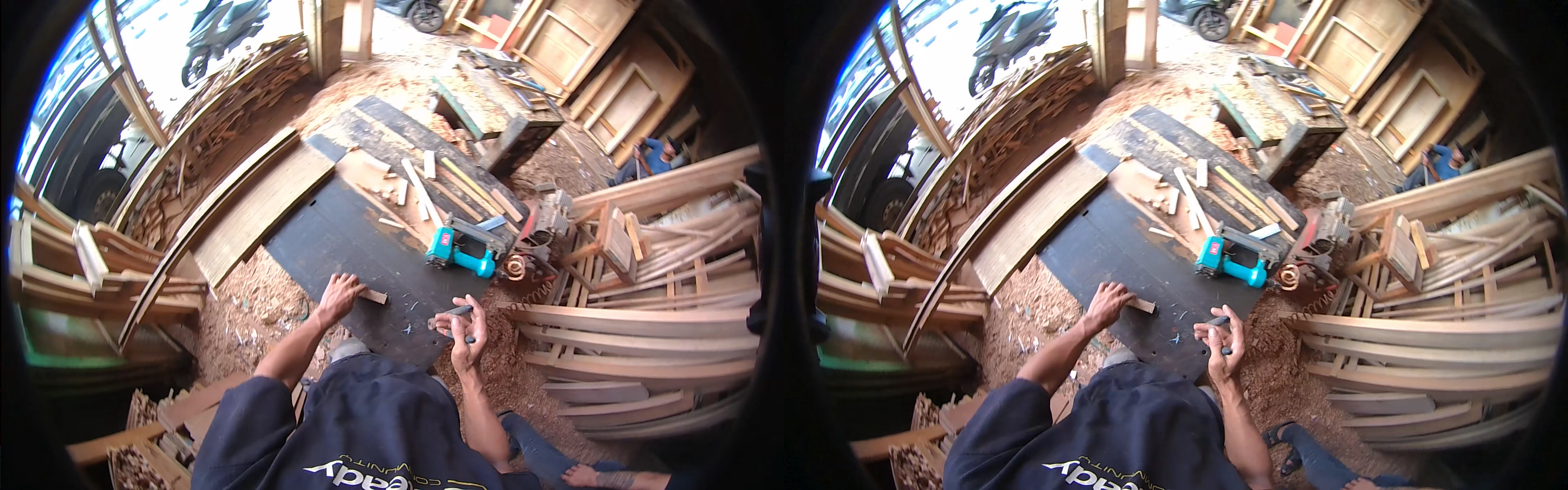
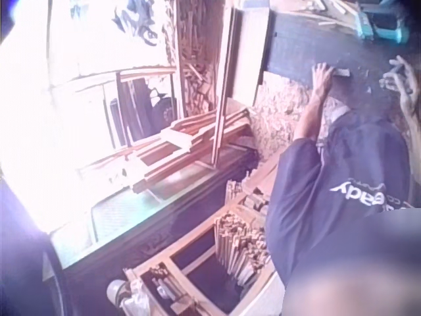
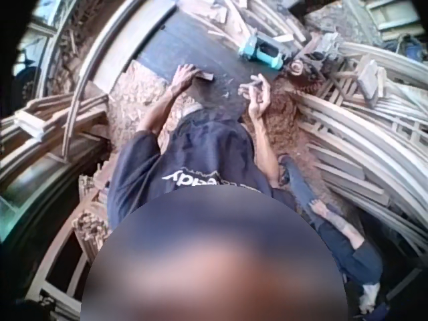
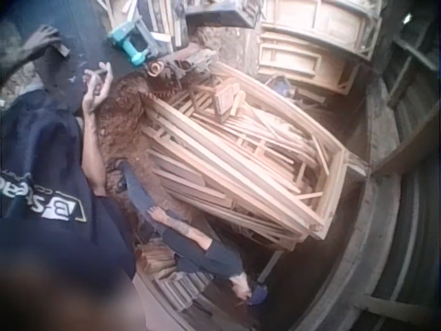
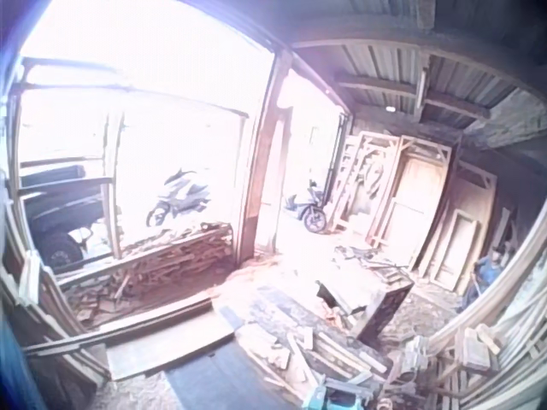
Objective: The person assembles small wooden frames using a nail gun and pliers in a woodworking shop. They position pieces on a workbench, drive nails, and occasionally adjust or split wood pieces with pliers.
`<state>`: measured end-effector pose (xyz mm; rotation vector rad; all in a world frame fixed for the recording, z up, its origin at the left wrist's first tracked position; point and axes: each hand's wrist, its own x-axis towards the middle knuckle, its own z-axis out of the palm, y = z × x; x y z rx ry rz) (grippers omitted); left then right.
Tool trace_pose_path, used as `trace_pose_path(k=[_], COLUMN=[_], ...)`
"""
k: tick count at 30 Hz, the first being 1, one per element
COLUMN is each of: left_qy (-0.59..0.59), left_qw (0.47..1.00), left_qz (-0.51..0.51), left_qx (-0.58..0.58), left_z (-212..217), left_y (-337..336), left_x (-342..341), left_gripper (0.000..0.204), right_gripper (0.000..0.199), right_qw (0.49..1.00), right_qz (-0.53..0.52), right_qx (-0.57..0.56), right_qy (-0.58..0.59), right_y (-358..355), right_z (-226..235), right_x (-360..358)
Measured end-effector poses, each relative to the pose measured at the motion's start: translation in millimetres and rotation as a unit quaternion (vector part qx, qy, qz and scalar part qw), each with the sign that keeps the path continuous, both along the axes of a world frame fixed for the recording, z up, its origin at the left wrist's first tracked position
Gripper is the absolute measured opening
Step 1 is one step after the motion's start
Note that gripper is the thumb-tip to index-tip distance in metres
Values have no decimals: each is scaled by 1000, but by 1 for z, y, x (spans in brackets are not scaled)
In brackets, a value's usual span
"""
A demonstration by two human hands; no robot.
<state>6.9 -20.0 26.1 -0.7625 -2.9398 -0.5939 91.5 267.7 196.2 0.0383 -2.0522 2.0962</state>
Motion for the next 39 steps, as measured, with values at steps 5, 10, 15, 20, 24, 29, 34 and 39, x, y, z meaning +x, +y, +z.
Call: trace_pose_path(k=[5,10,15,20,24,29,34,39], left_qy=[-36,-56,-126,-237,-241,-251,-265,-285], left_qw=[999,993,941,923,923,921,909,868], left_qz=[-13,77,285,299,297,294,319,402], left_qx=[36,72,131,53,50,51,50,65], left_z=[-1,1,-12,-22,-21,-17,-10,-7], left_y=[-21,-19,-17,-3,1,-1,0,-1], left_x=[-12,-5,-22,-25,-22,-23,-23,-21], left_gripper=[43,65,76,93,97,96,111,128], right_gripper=[48,59,63,63,60,54,29,26], right_qw=[995,982,975,968,968,969,965,952], right_qz=[89,178,207,220,218,227,200,240], right_qx=[-35,-55,-62,-46,-49,2,131,130], right_qy=[9,22,56,109,118,97,107,136], right_y=[-35,-59,-71,-78,-80,-83,-94,-116], right_z=[-22,-28,-41,-57,-65,-66,-53,-49], right_x=[-18,-39,-53,-51,-51,-56,-81,-108])
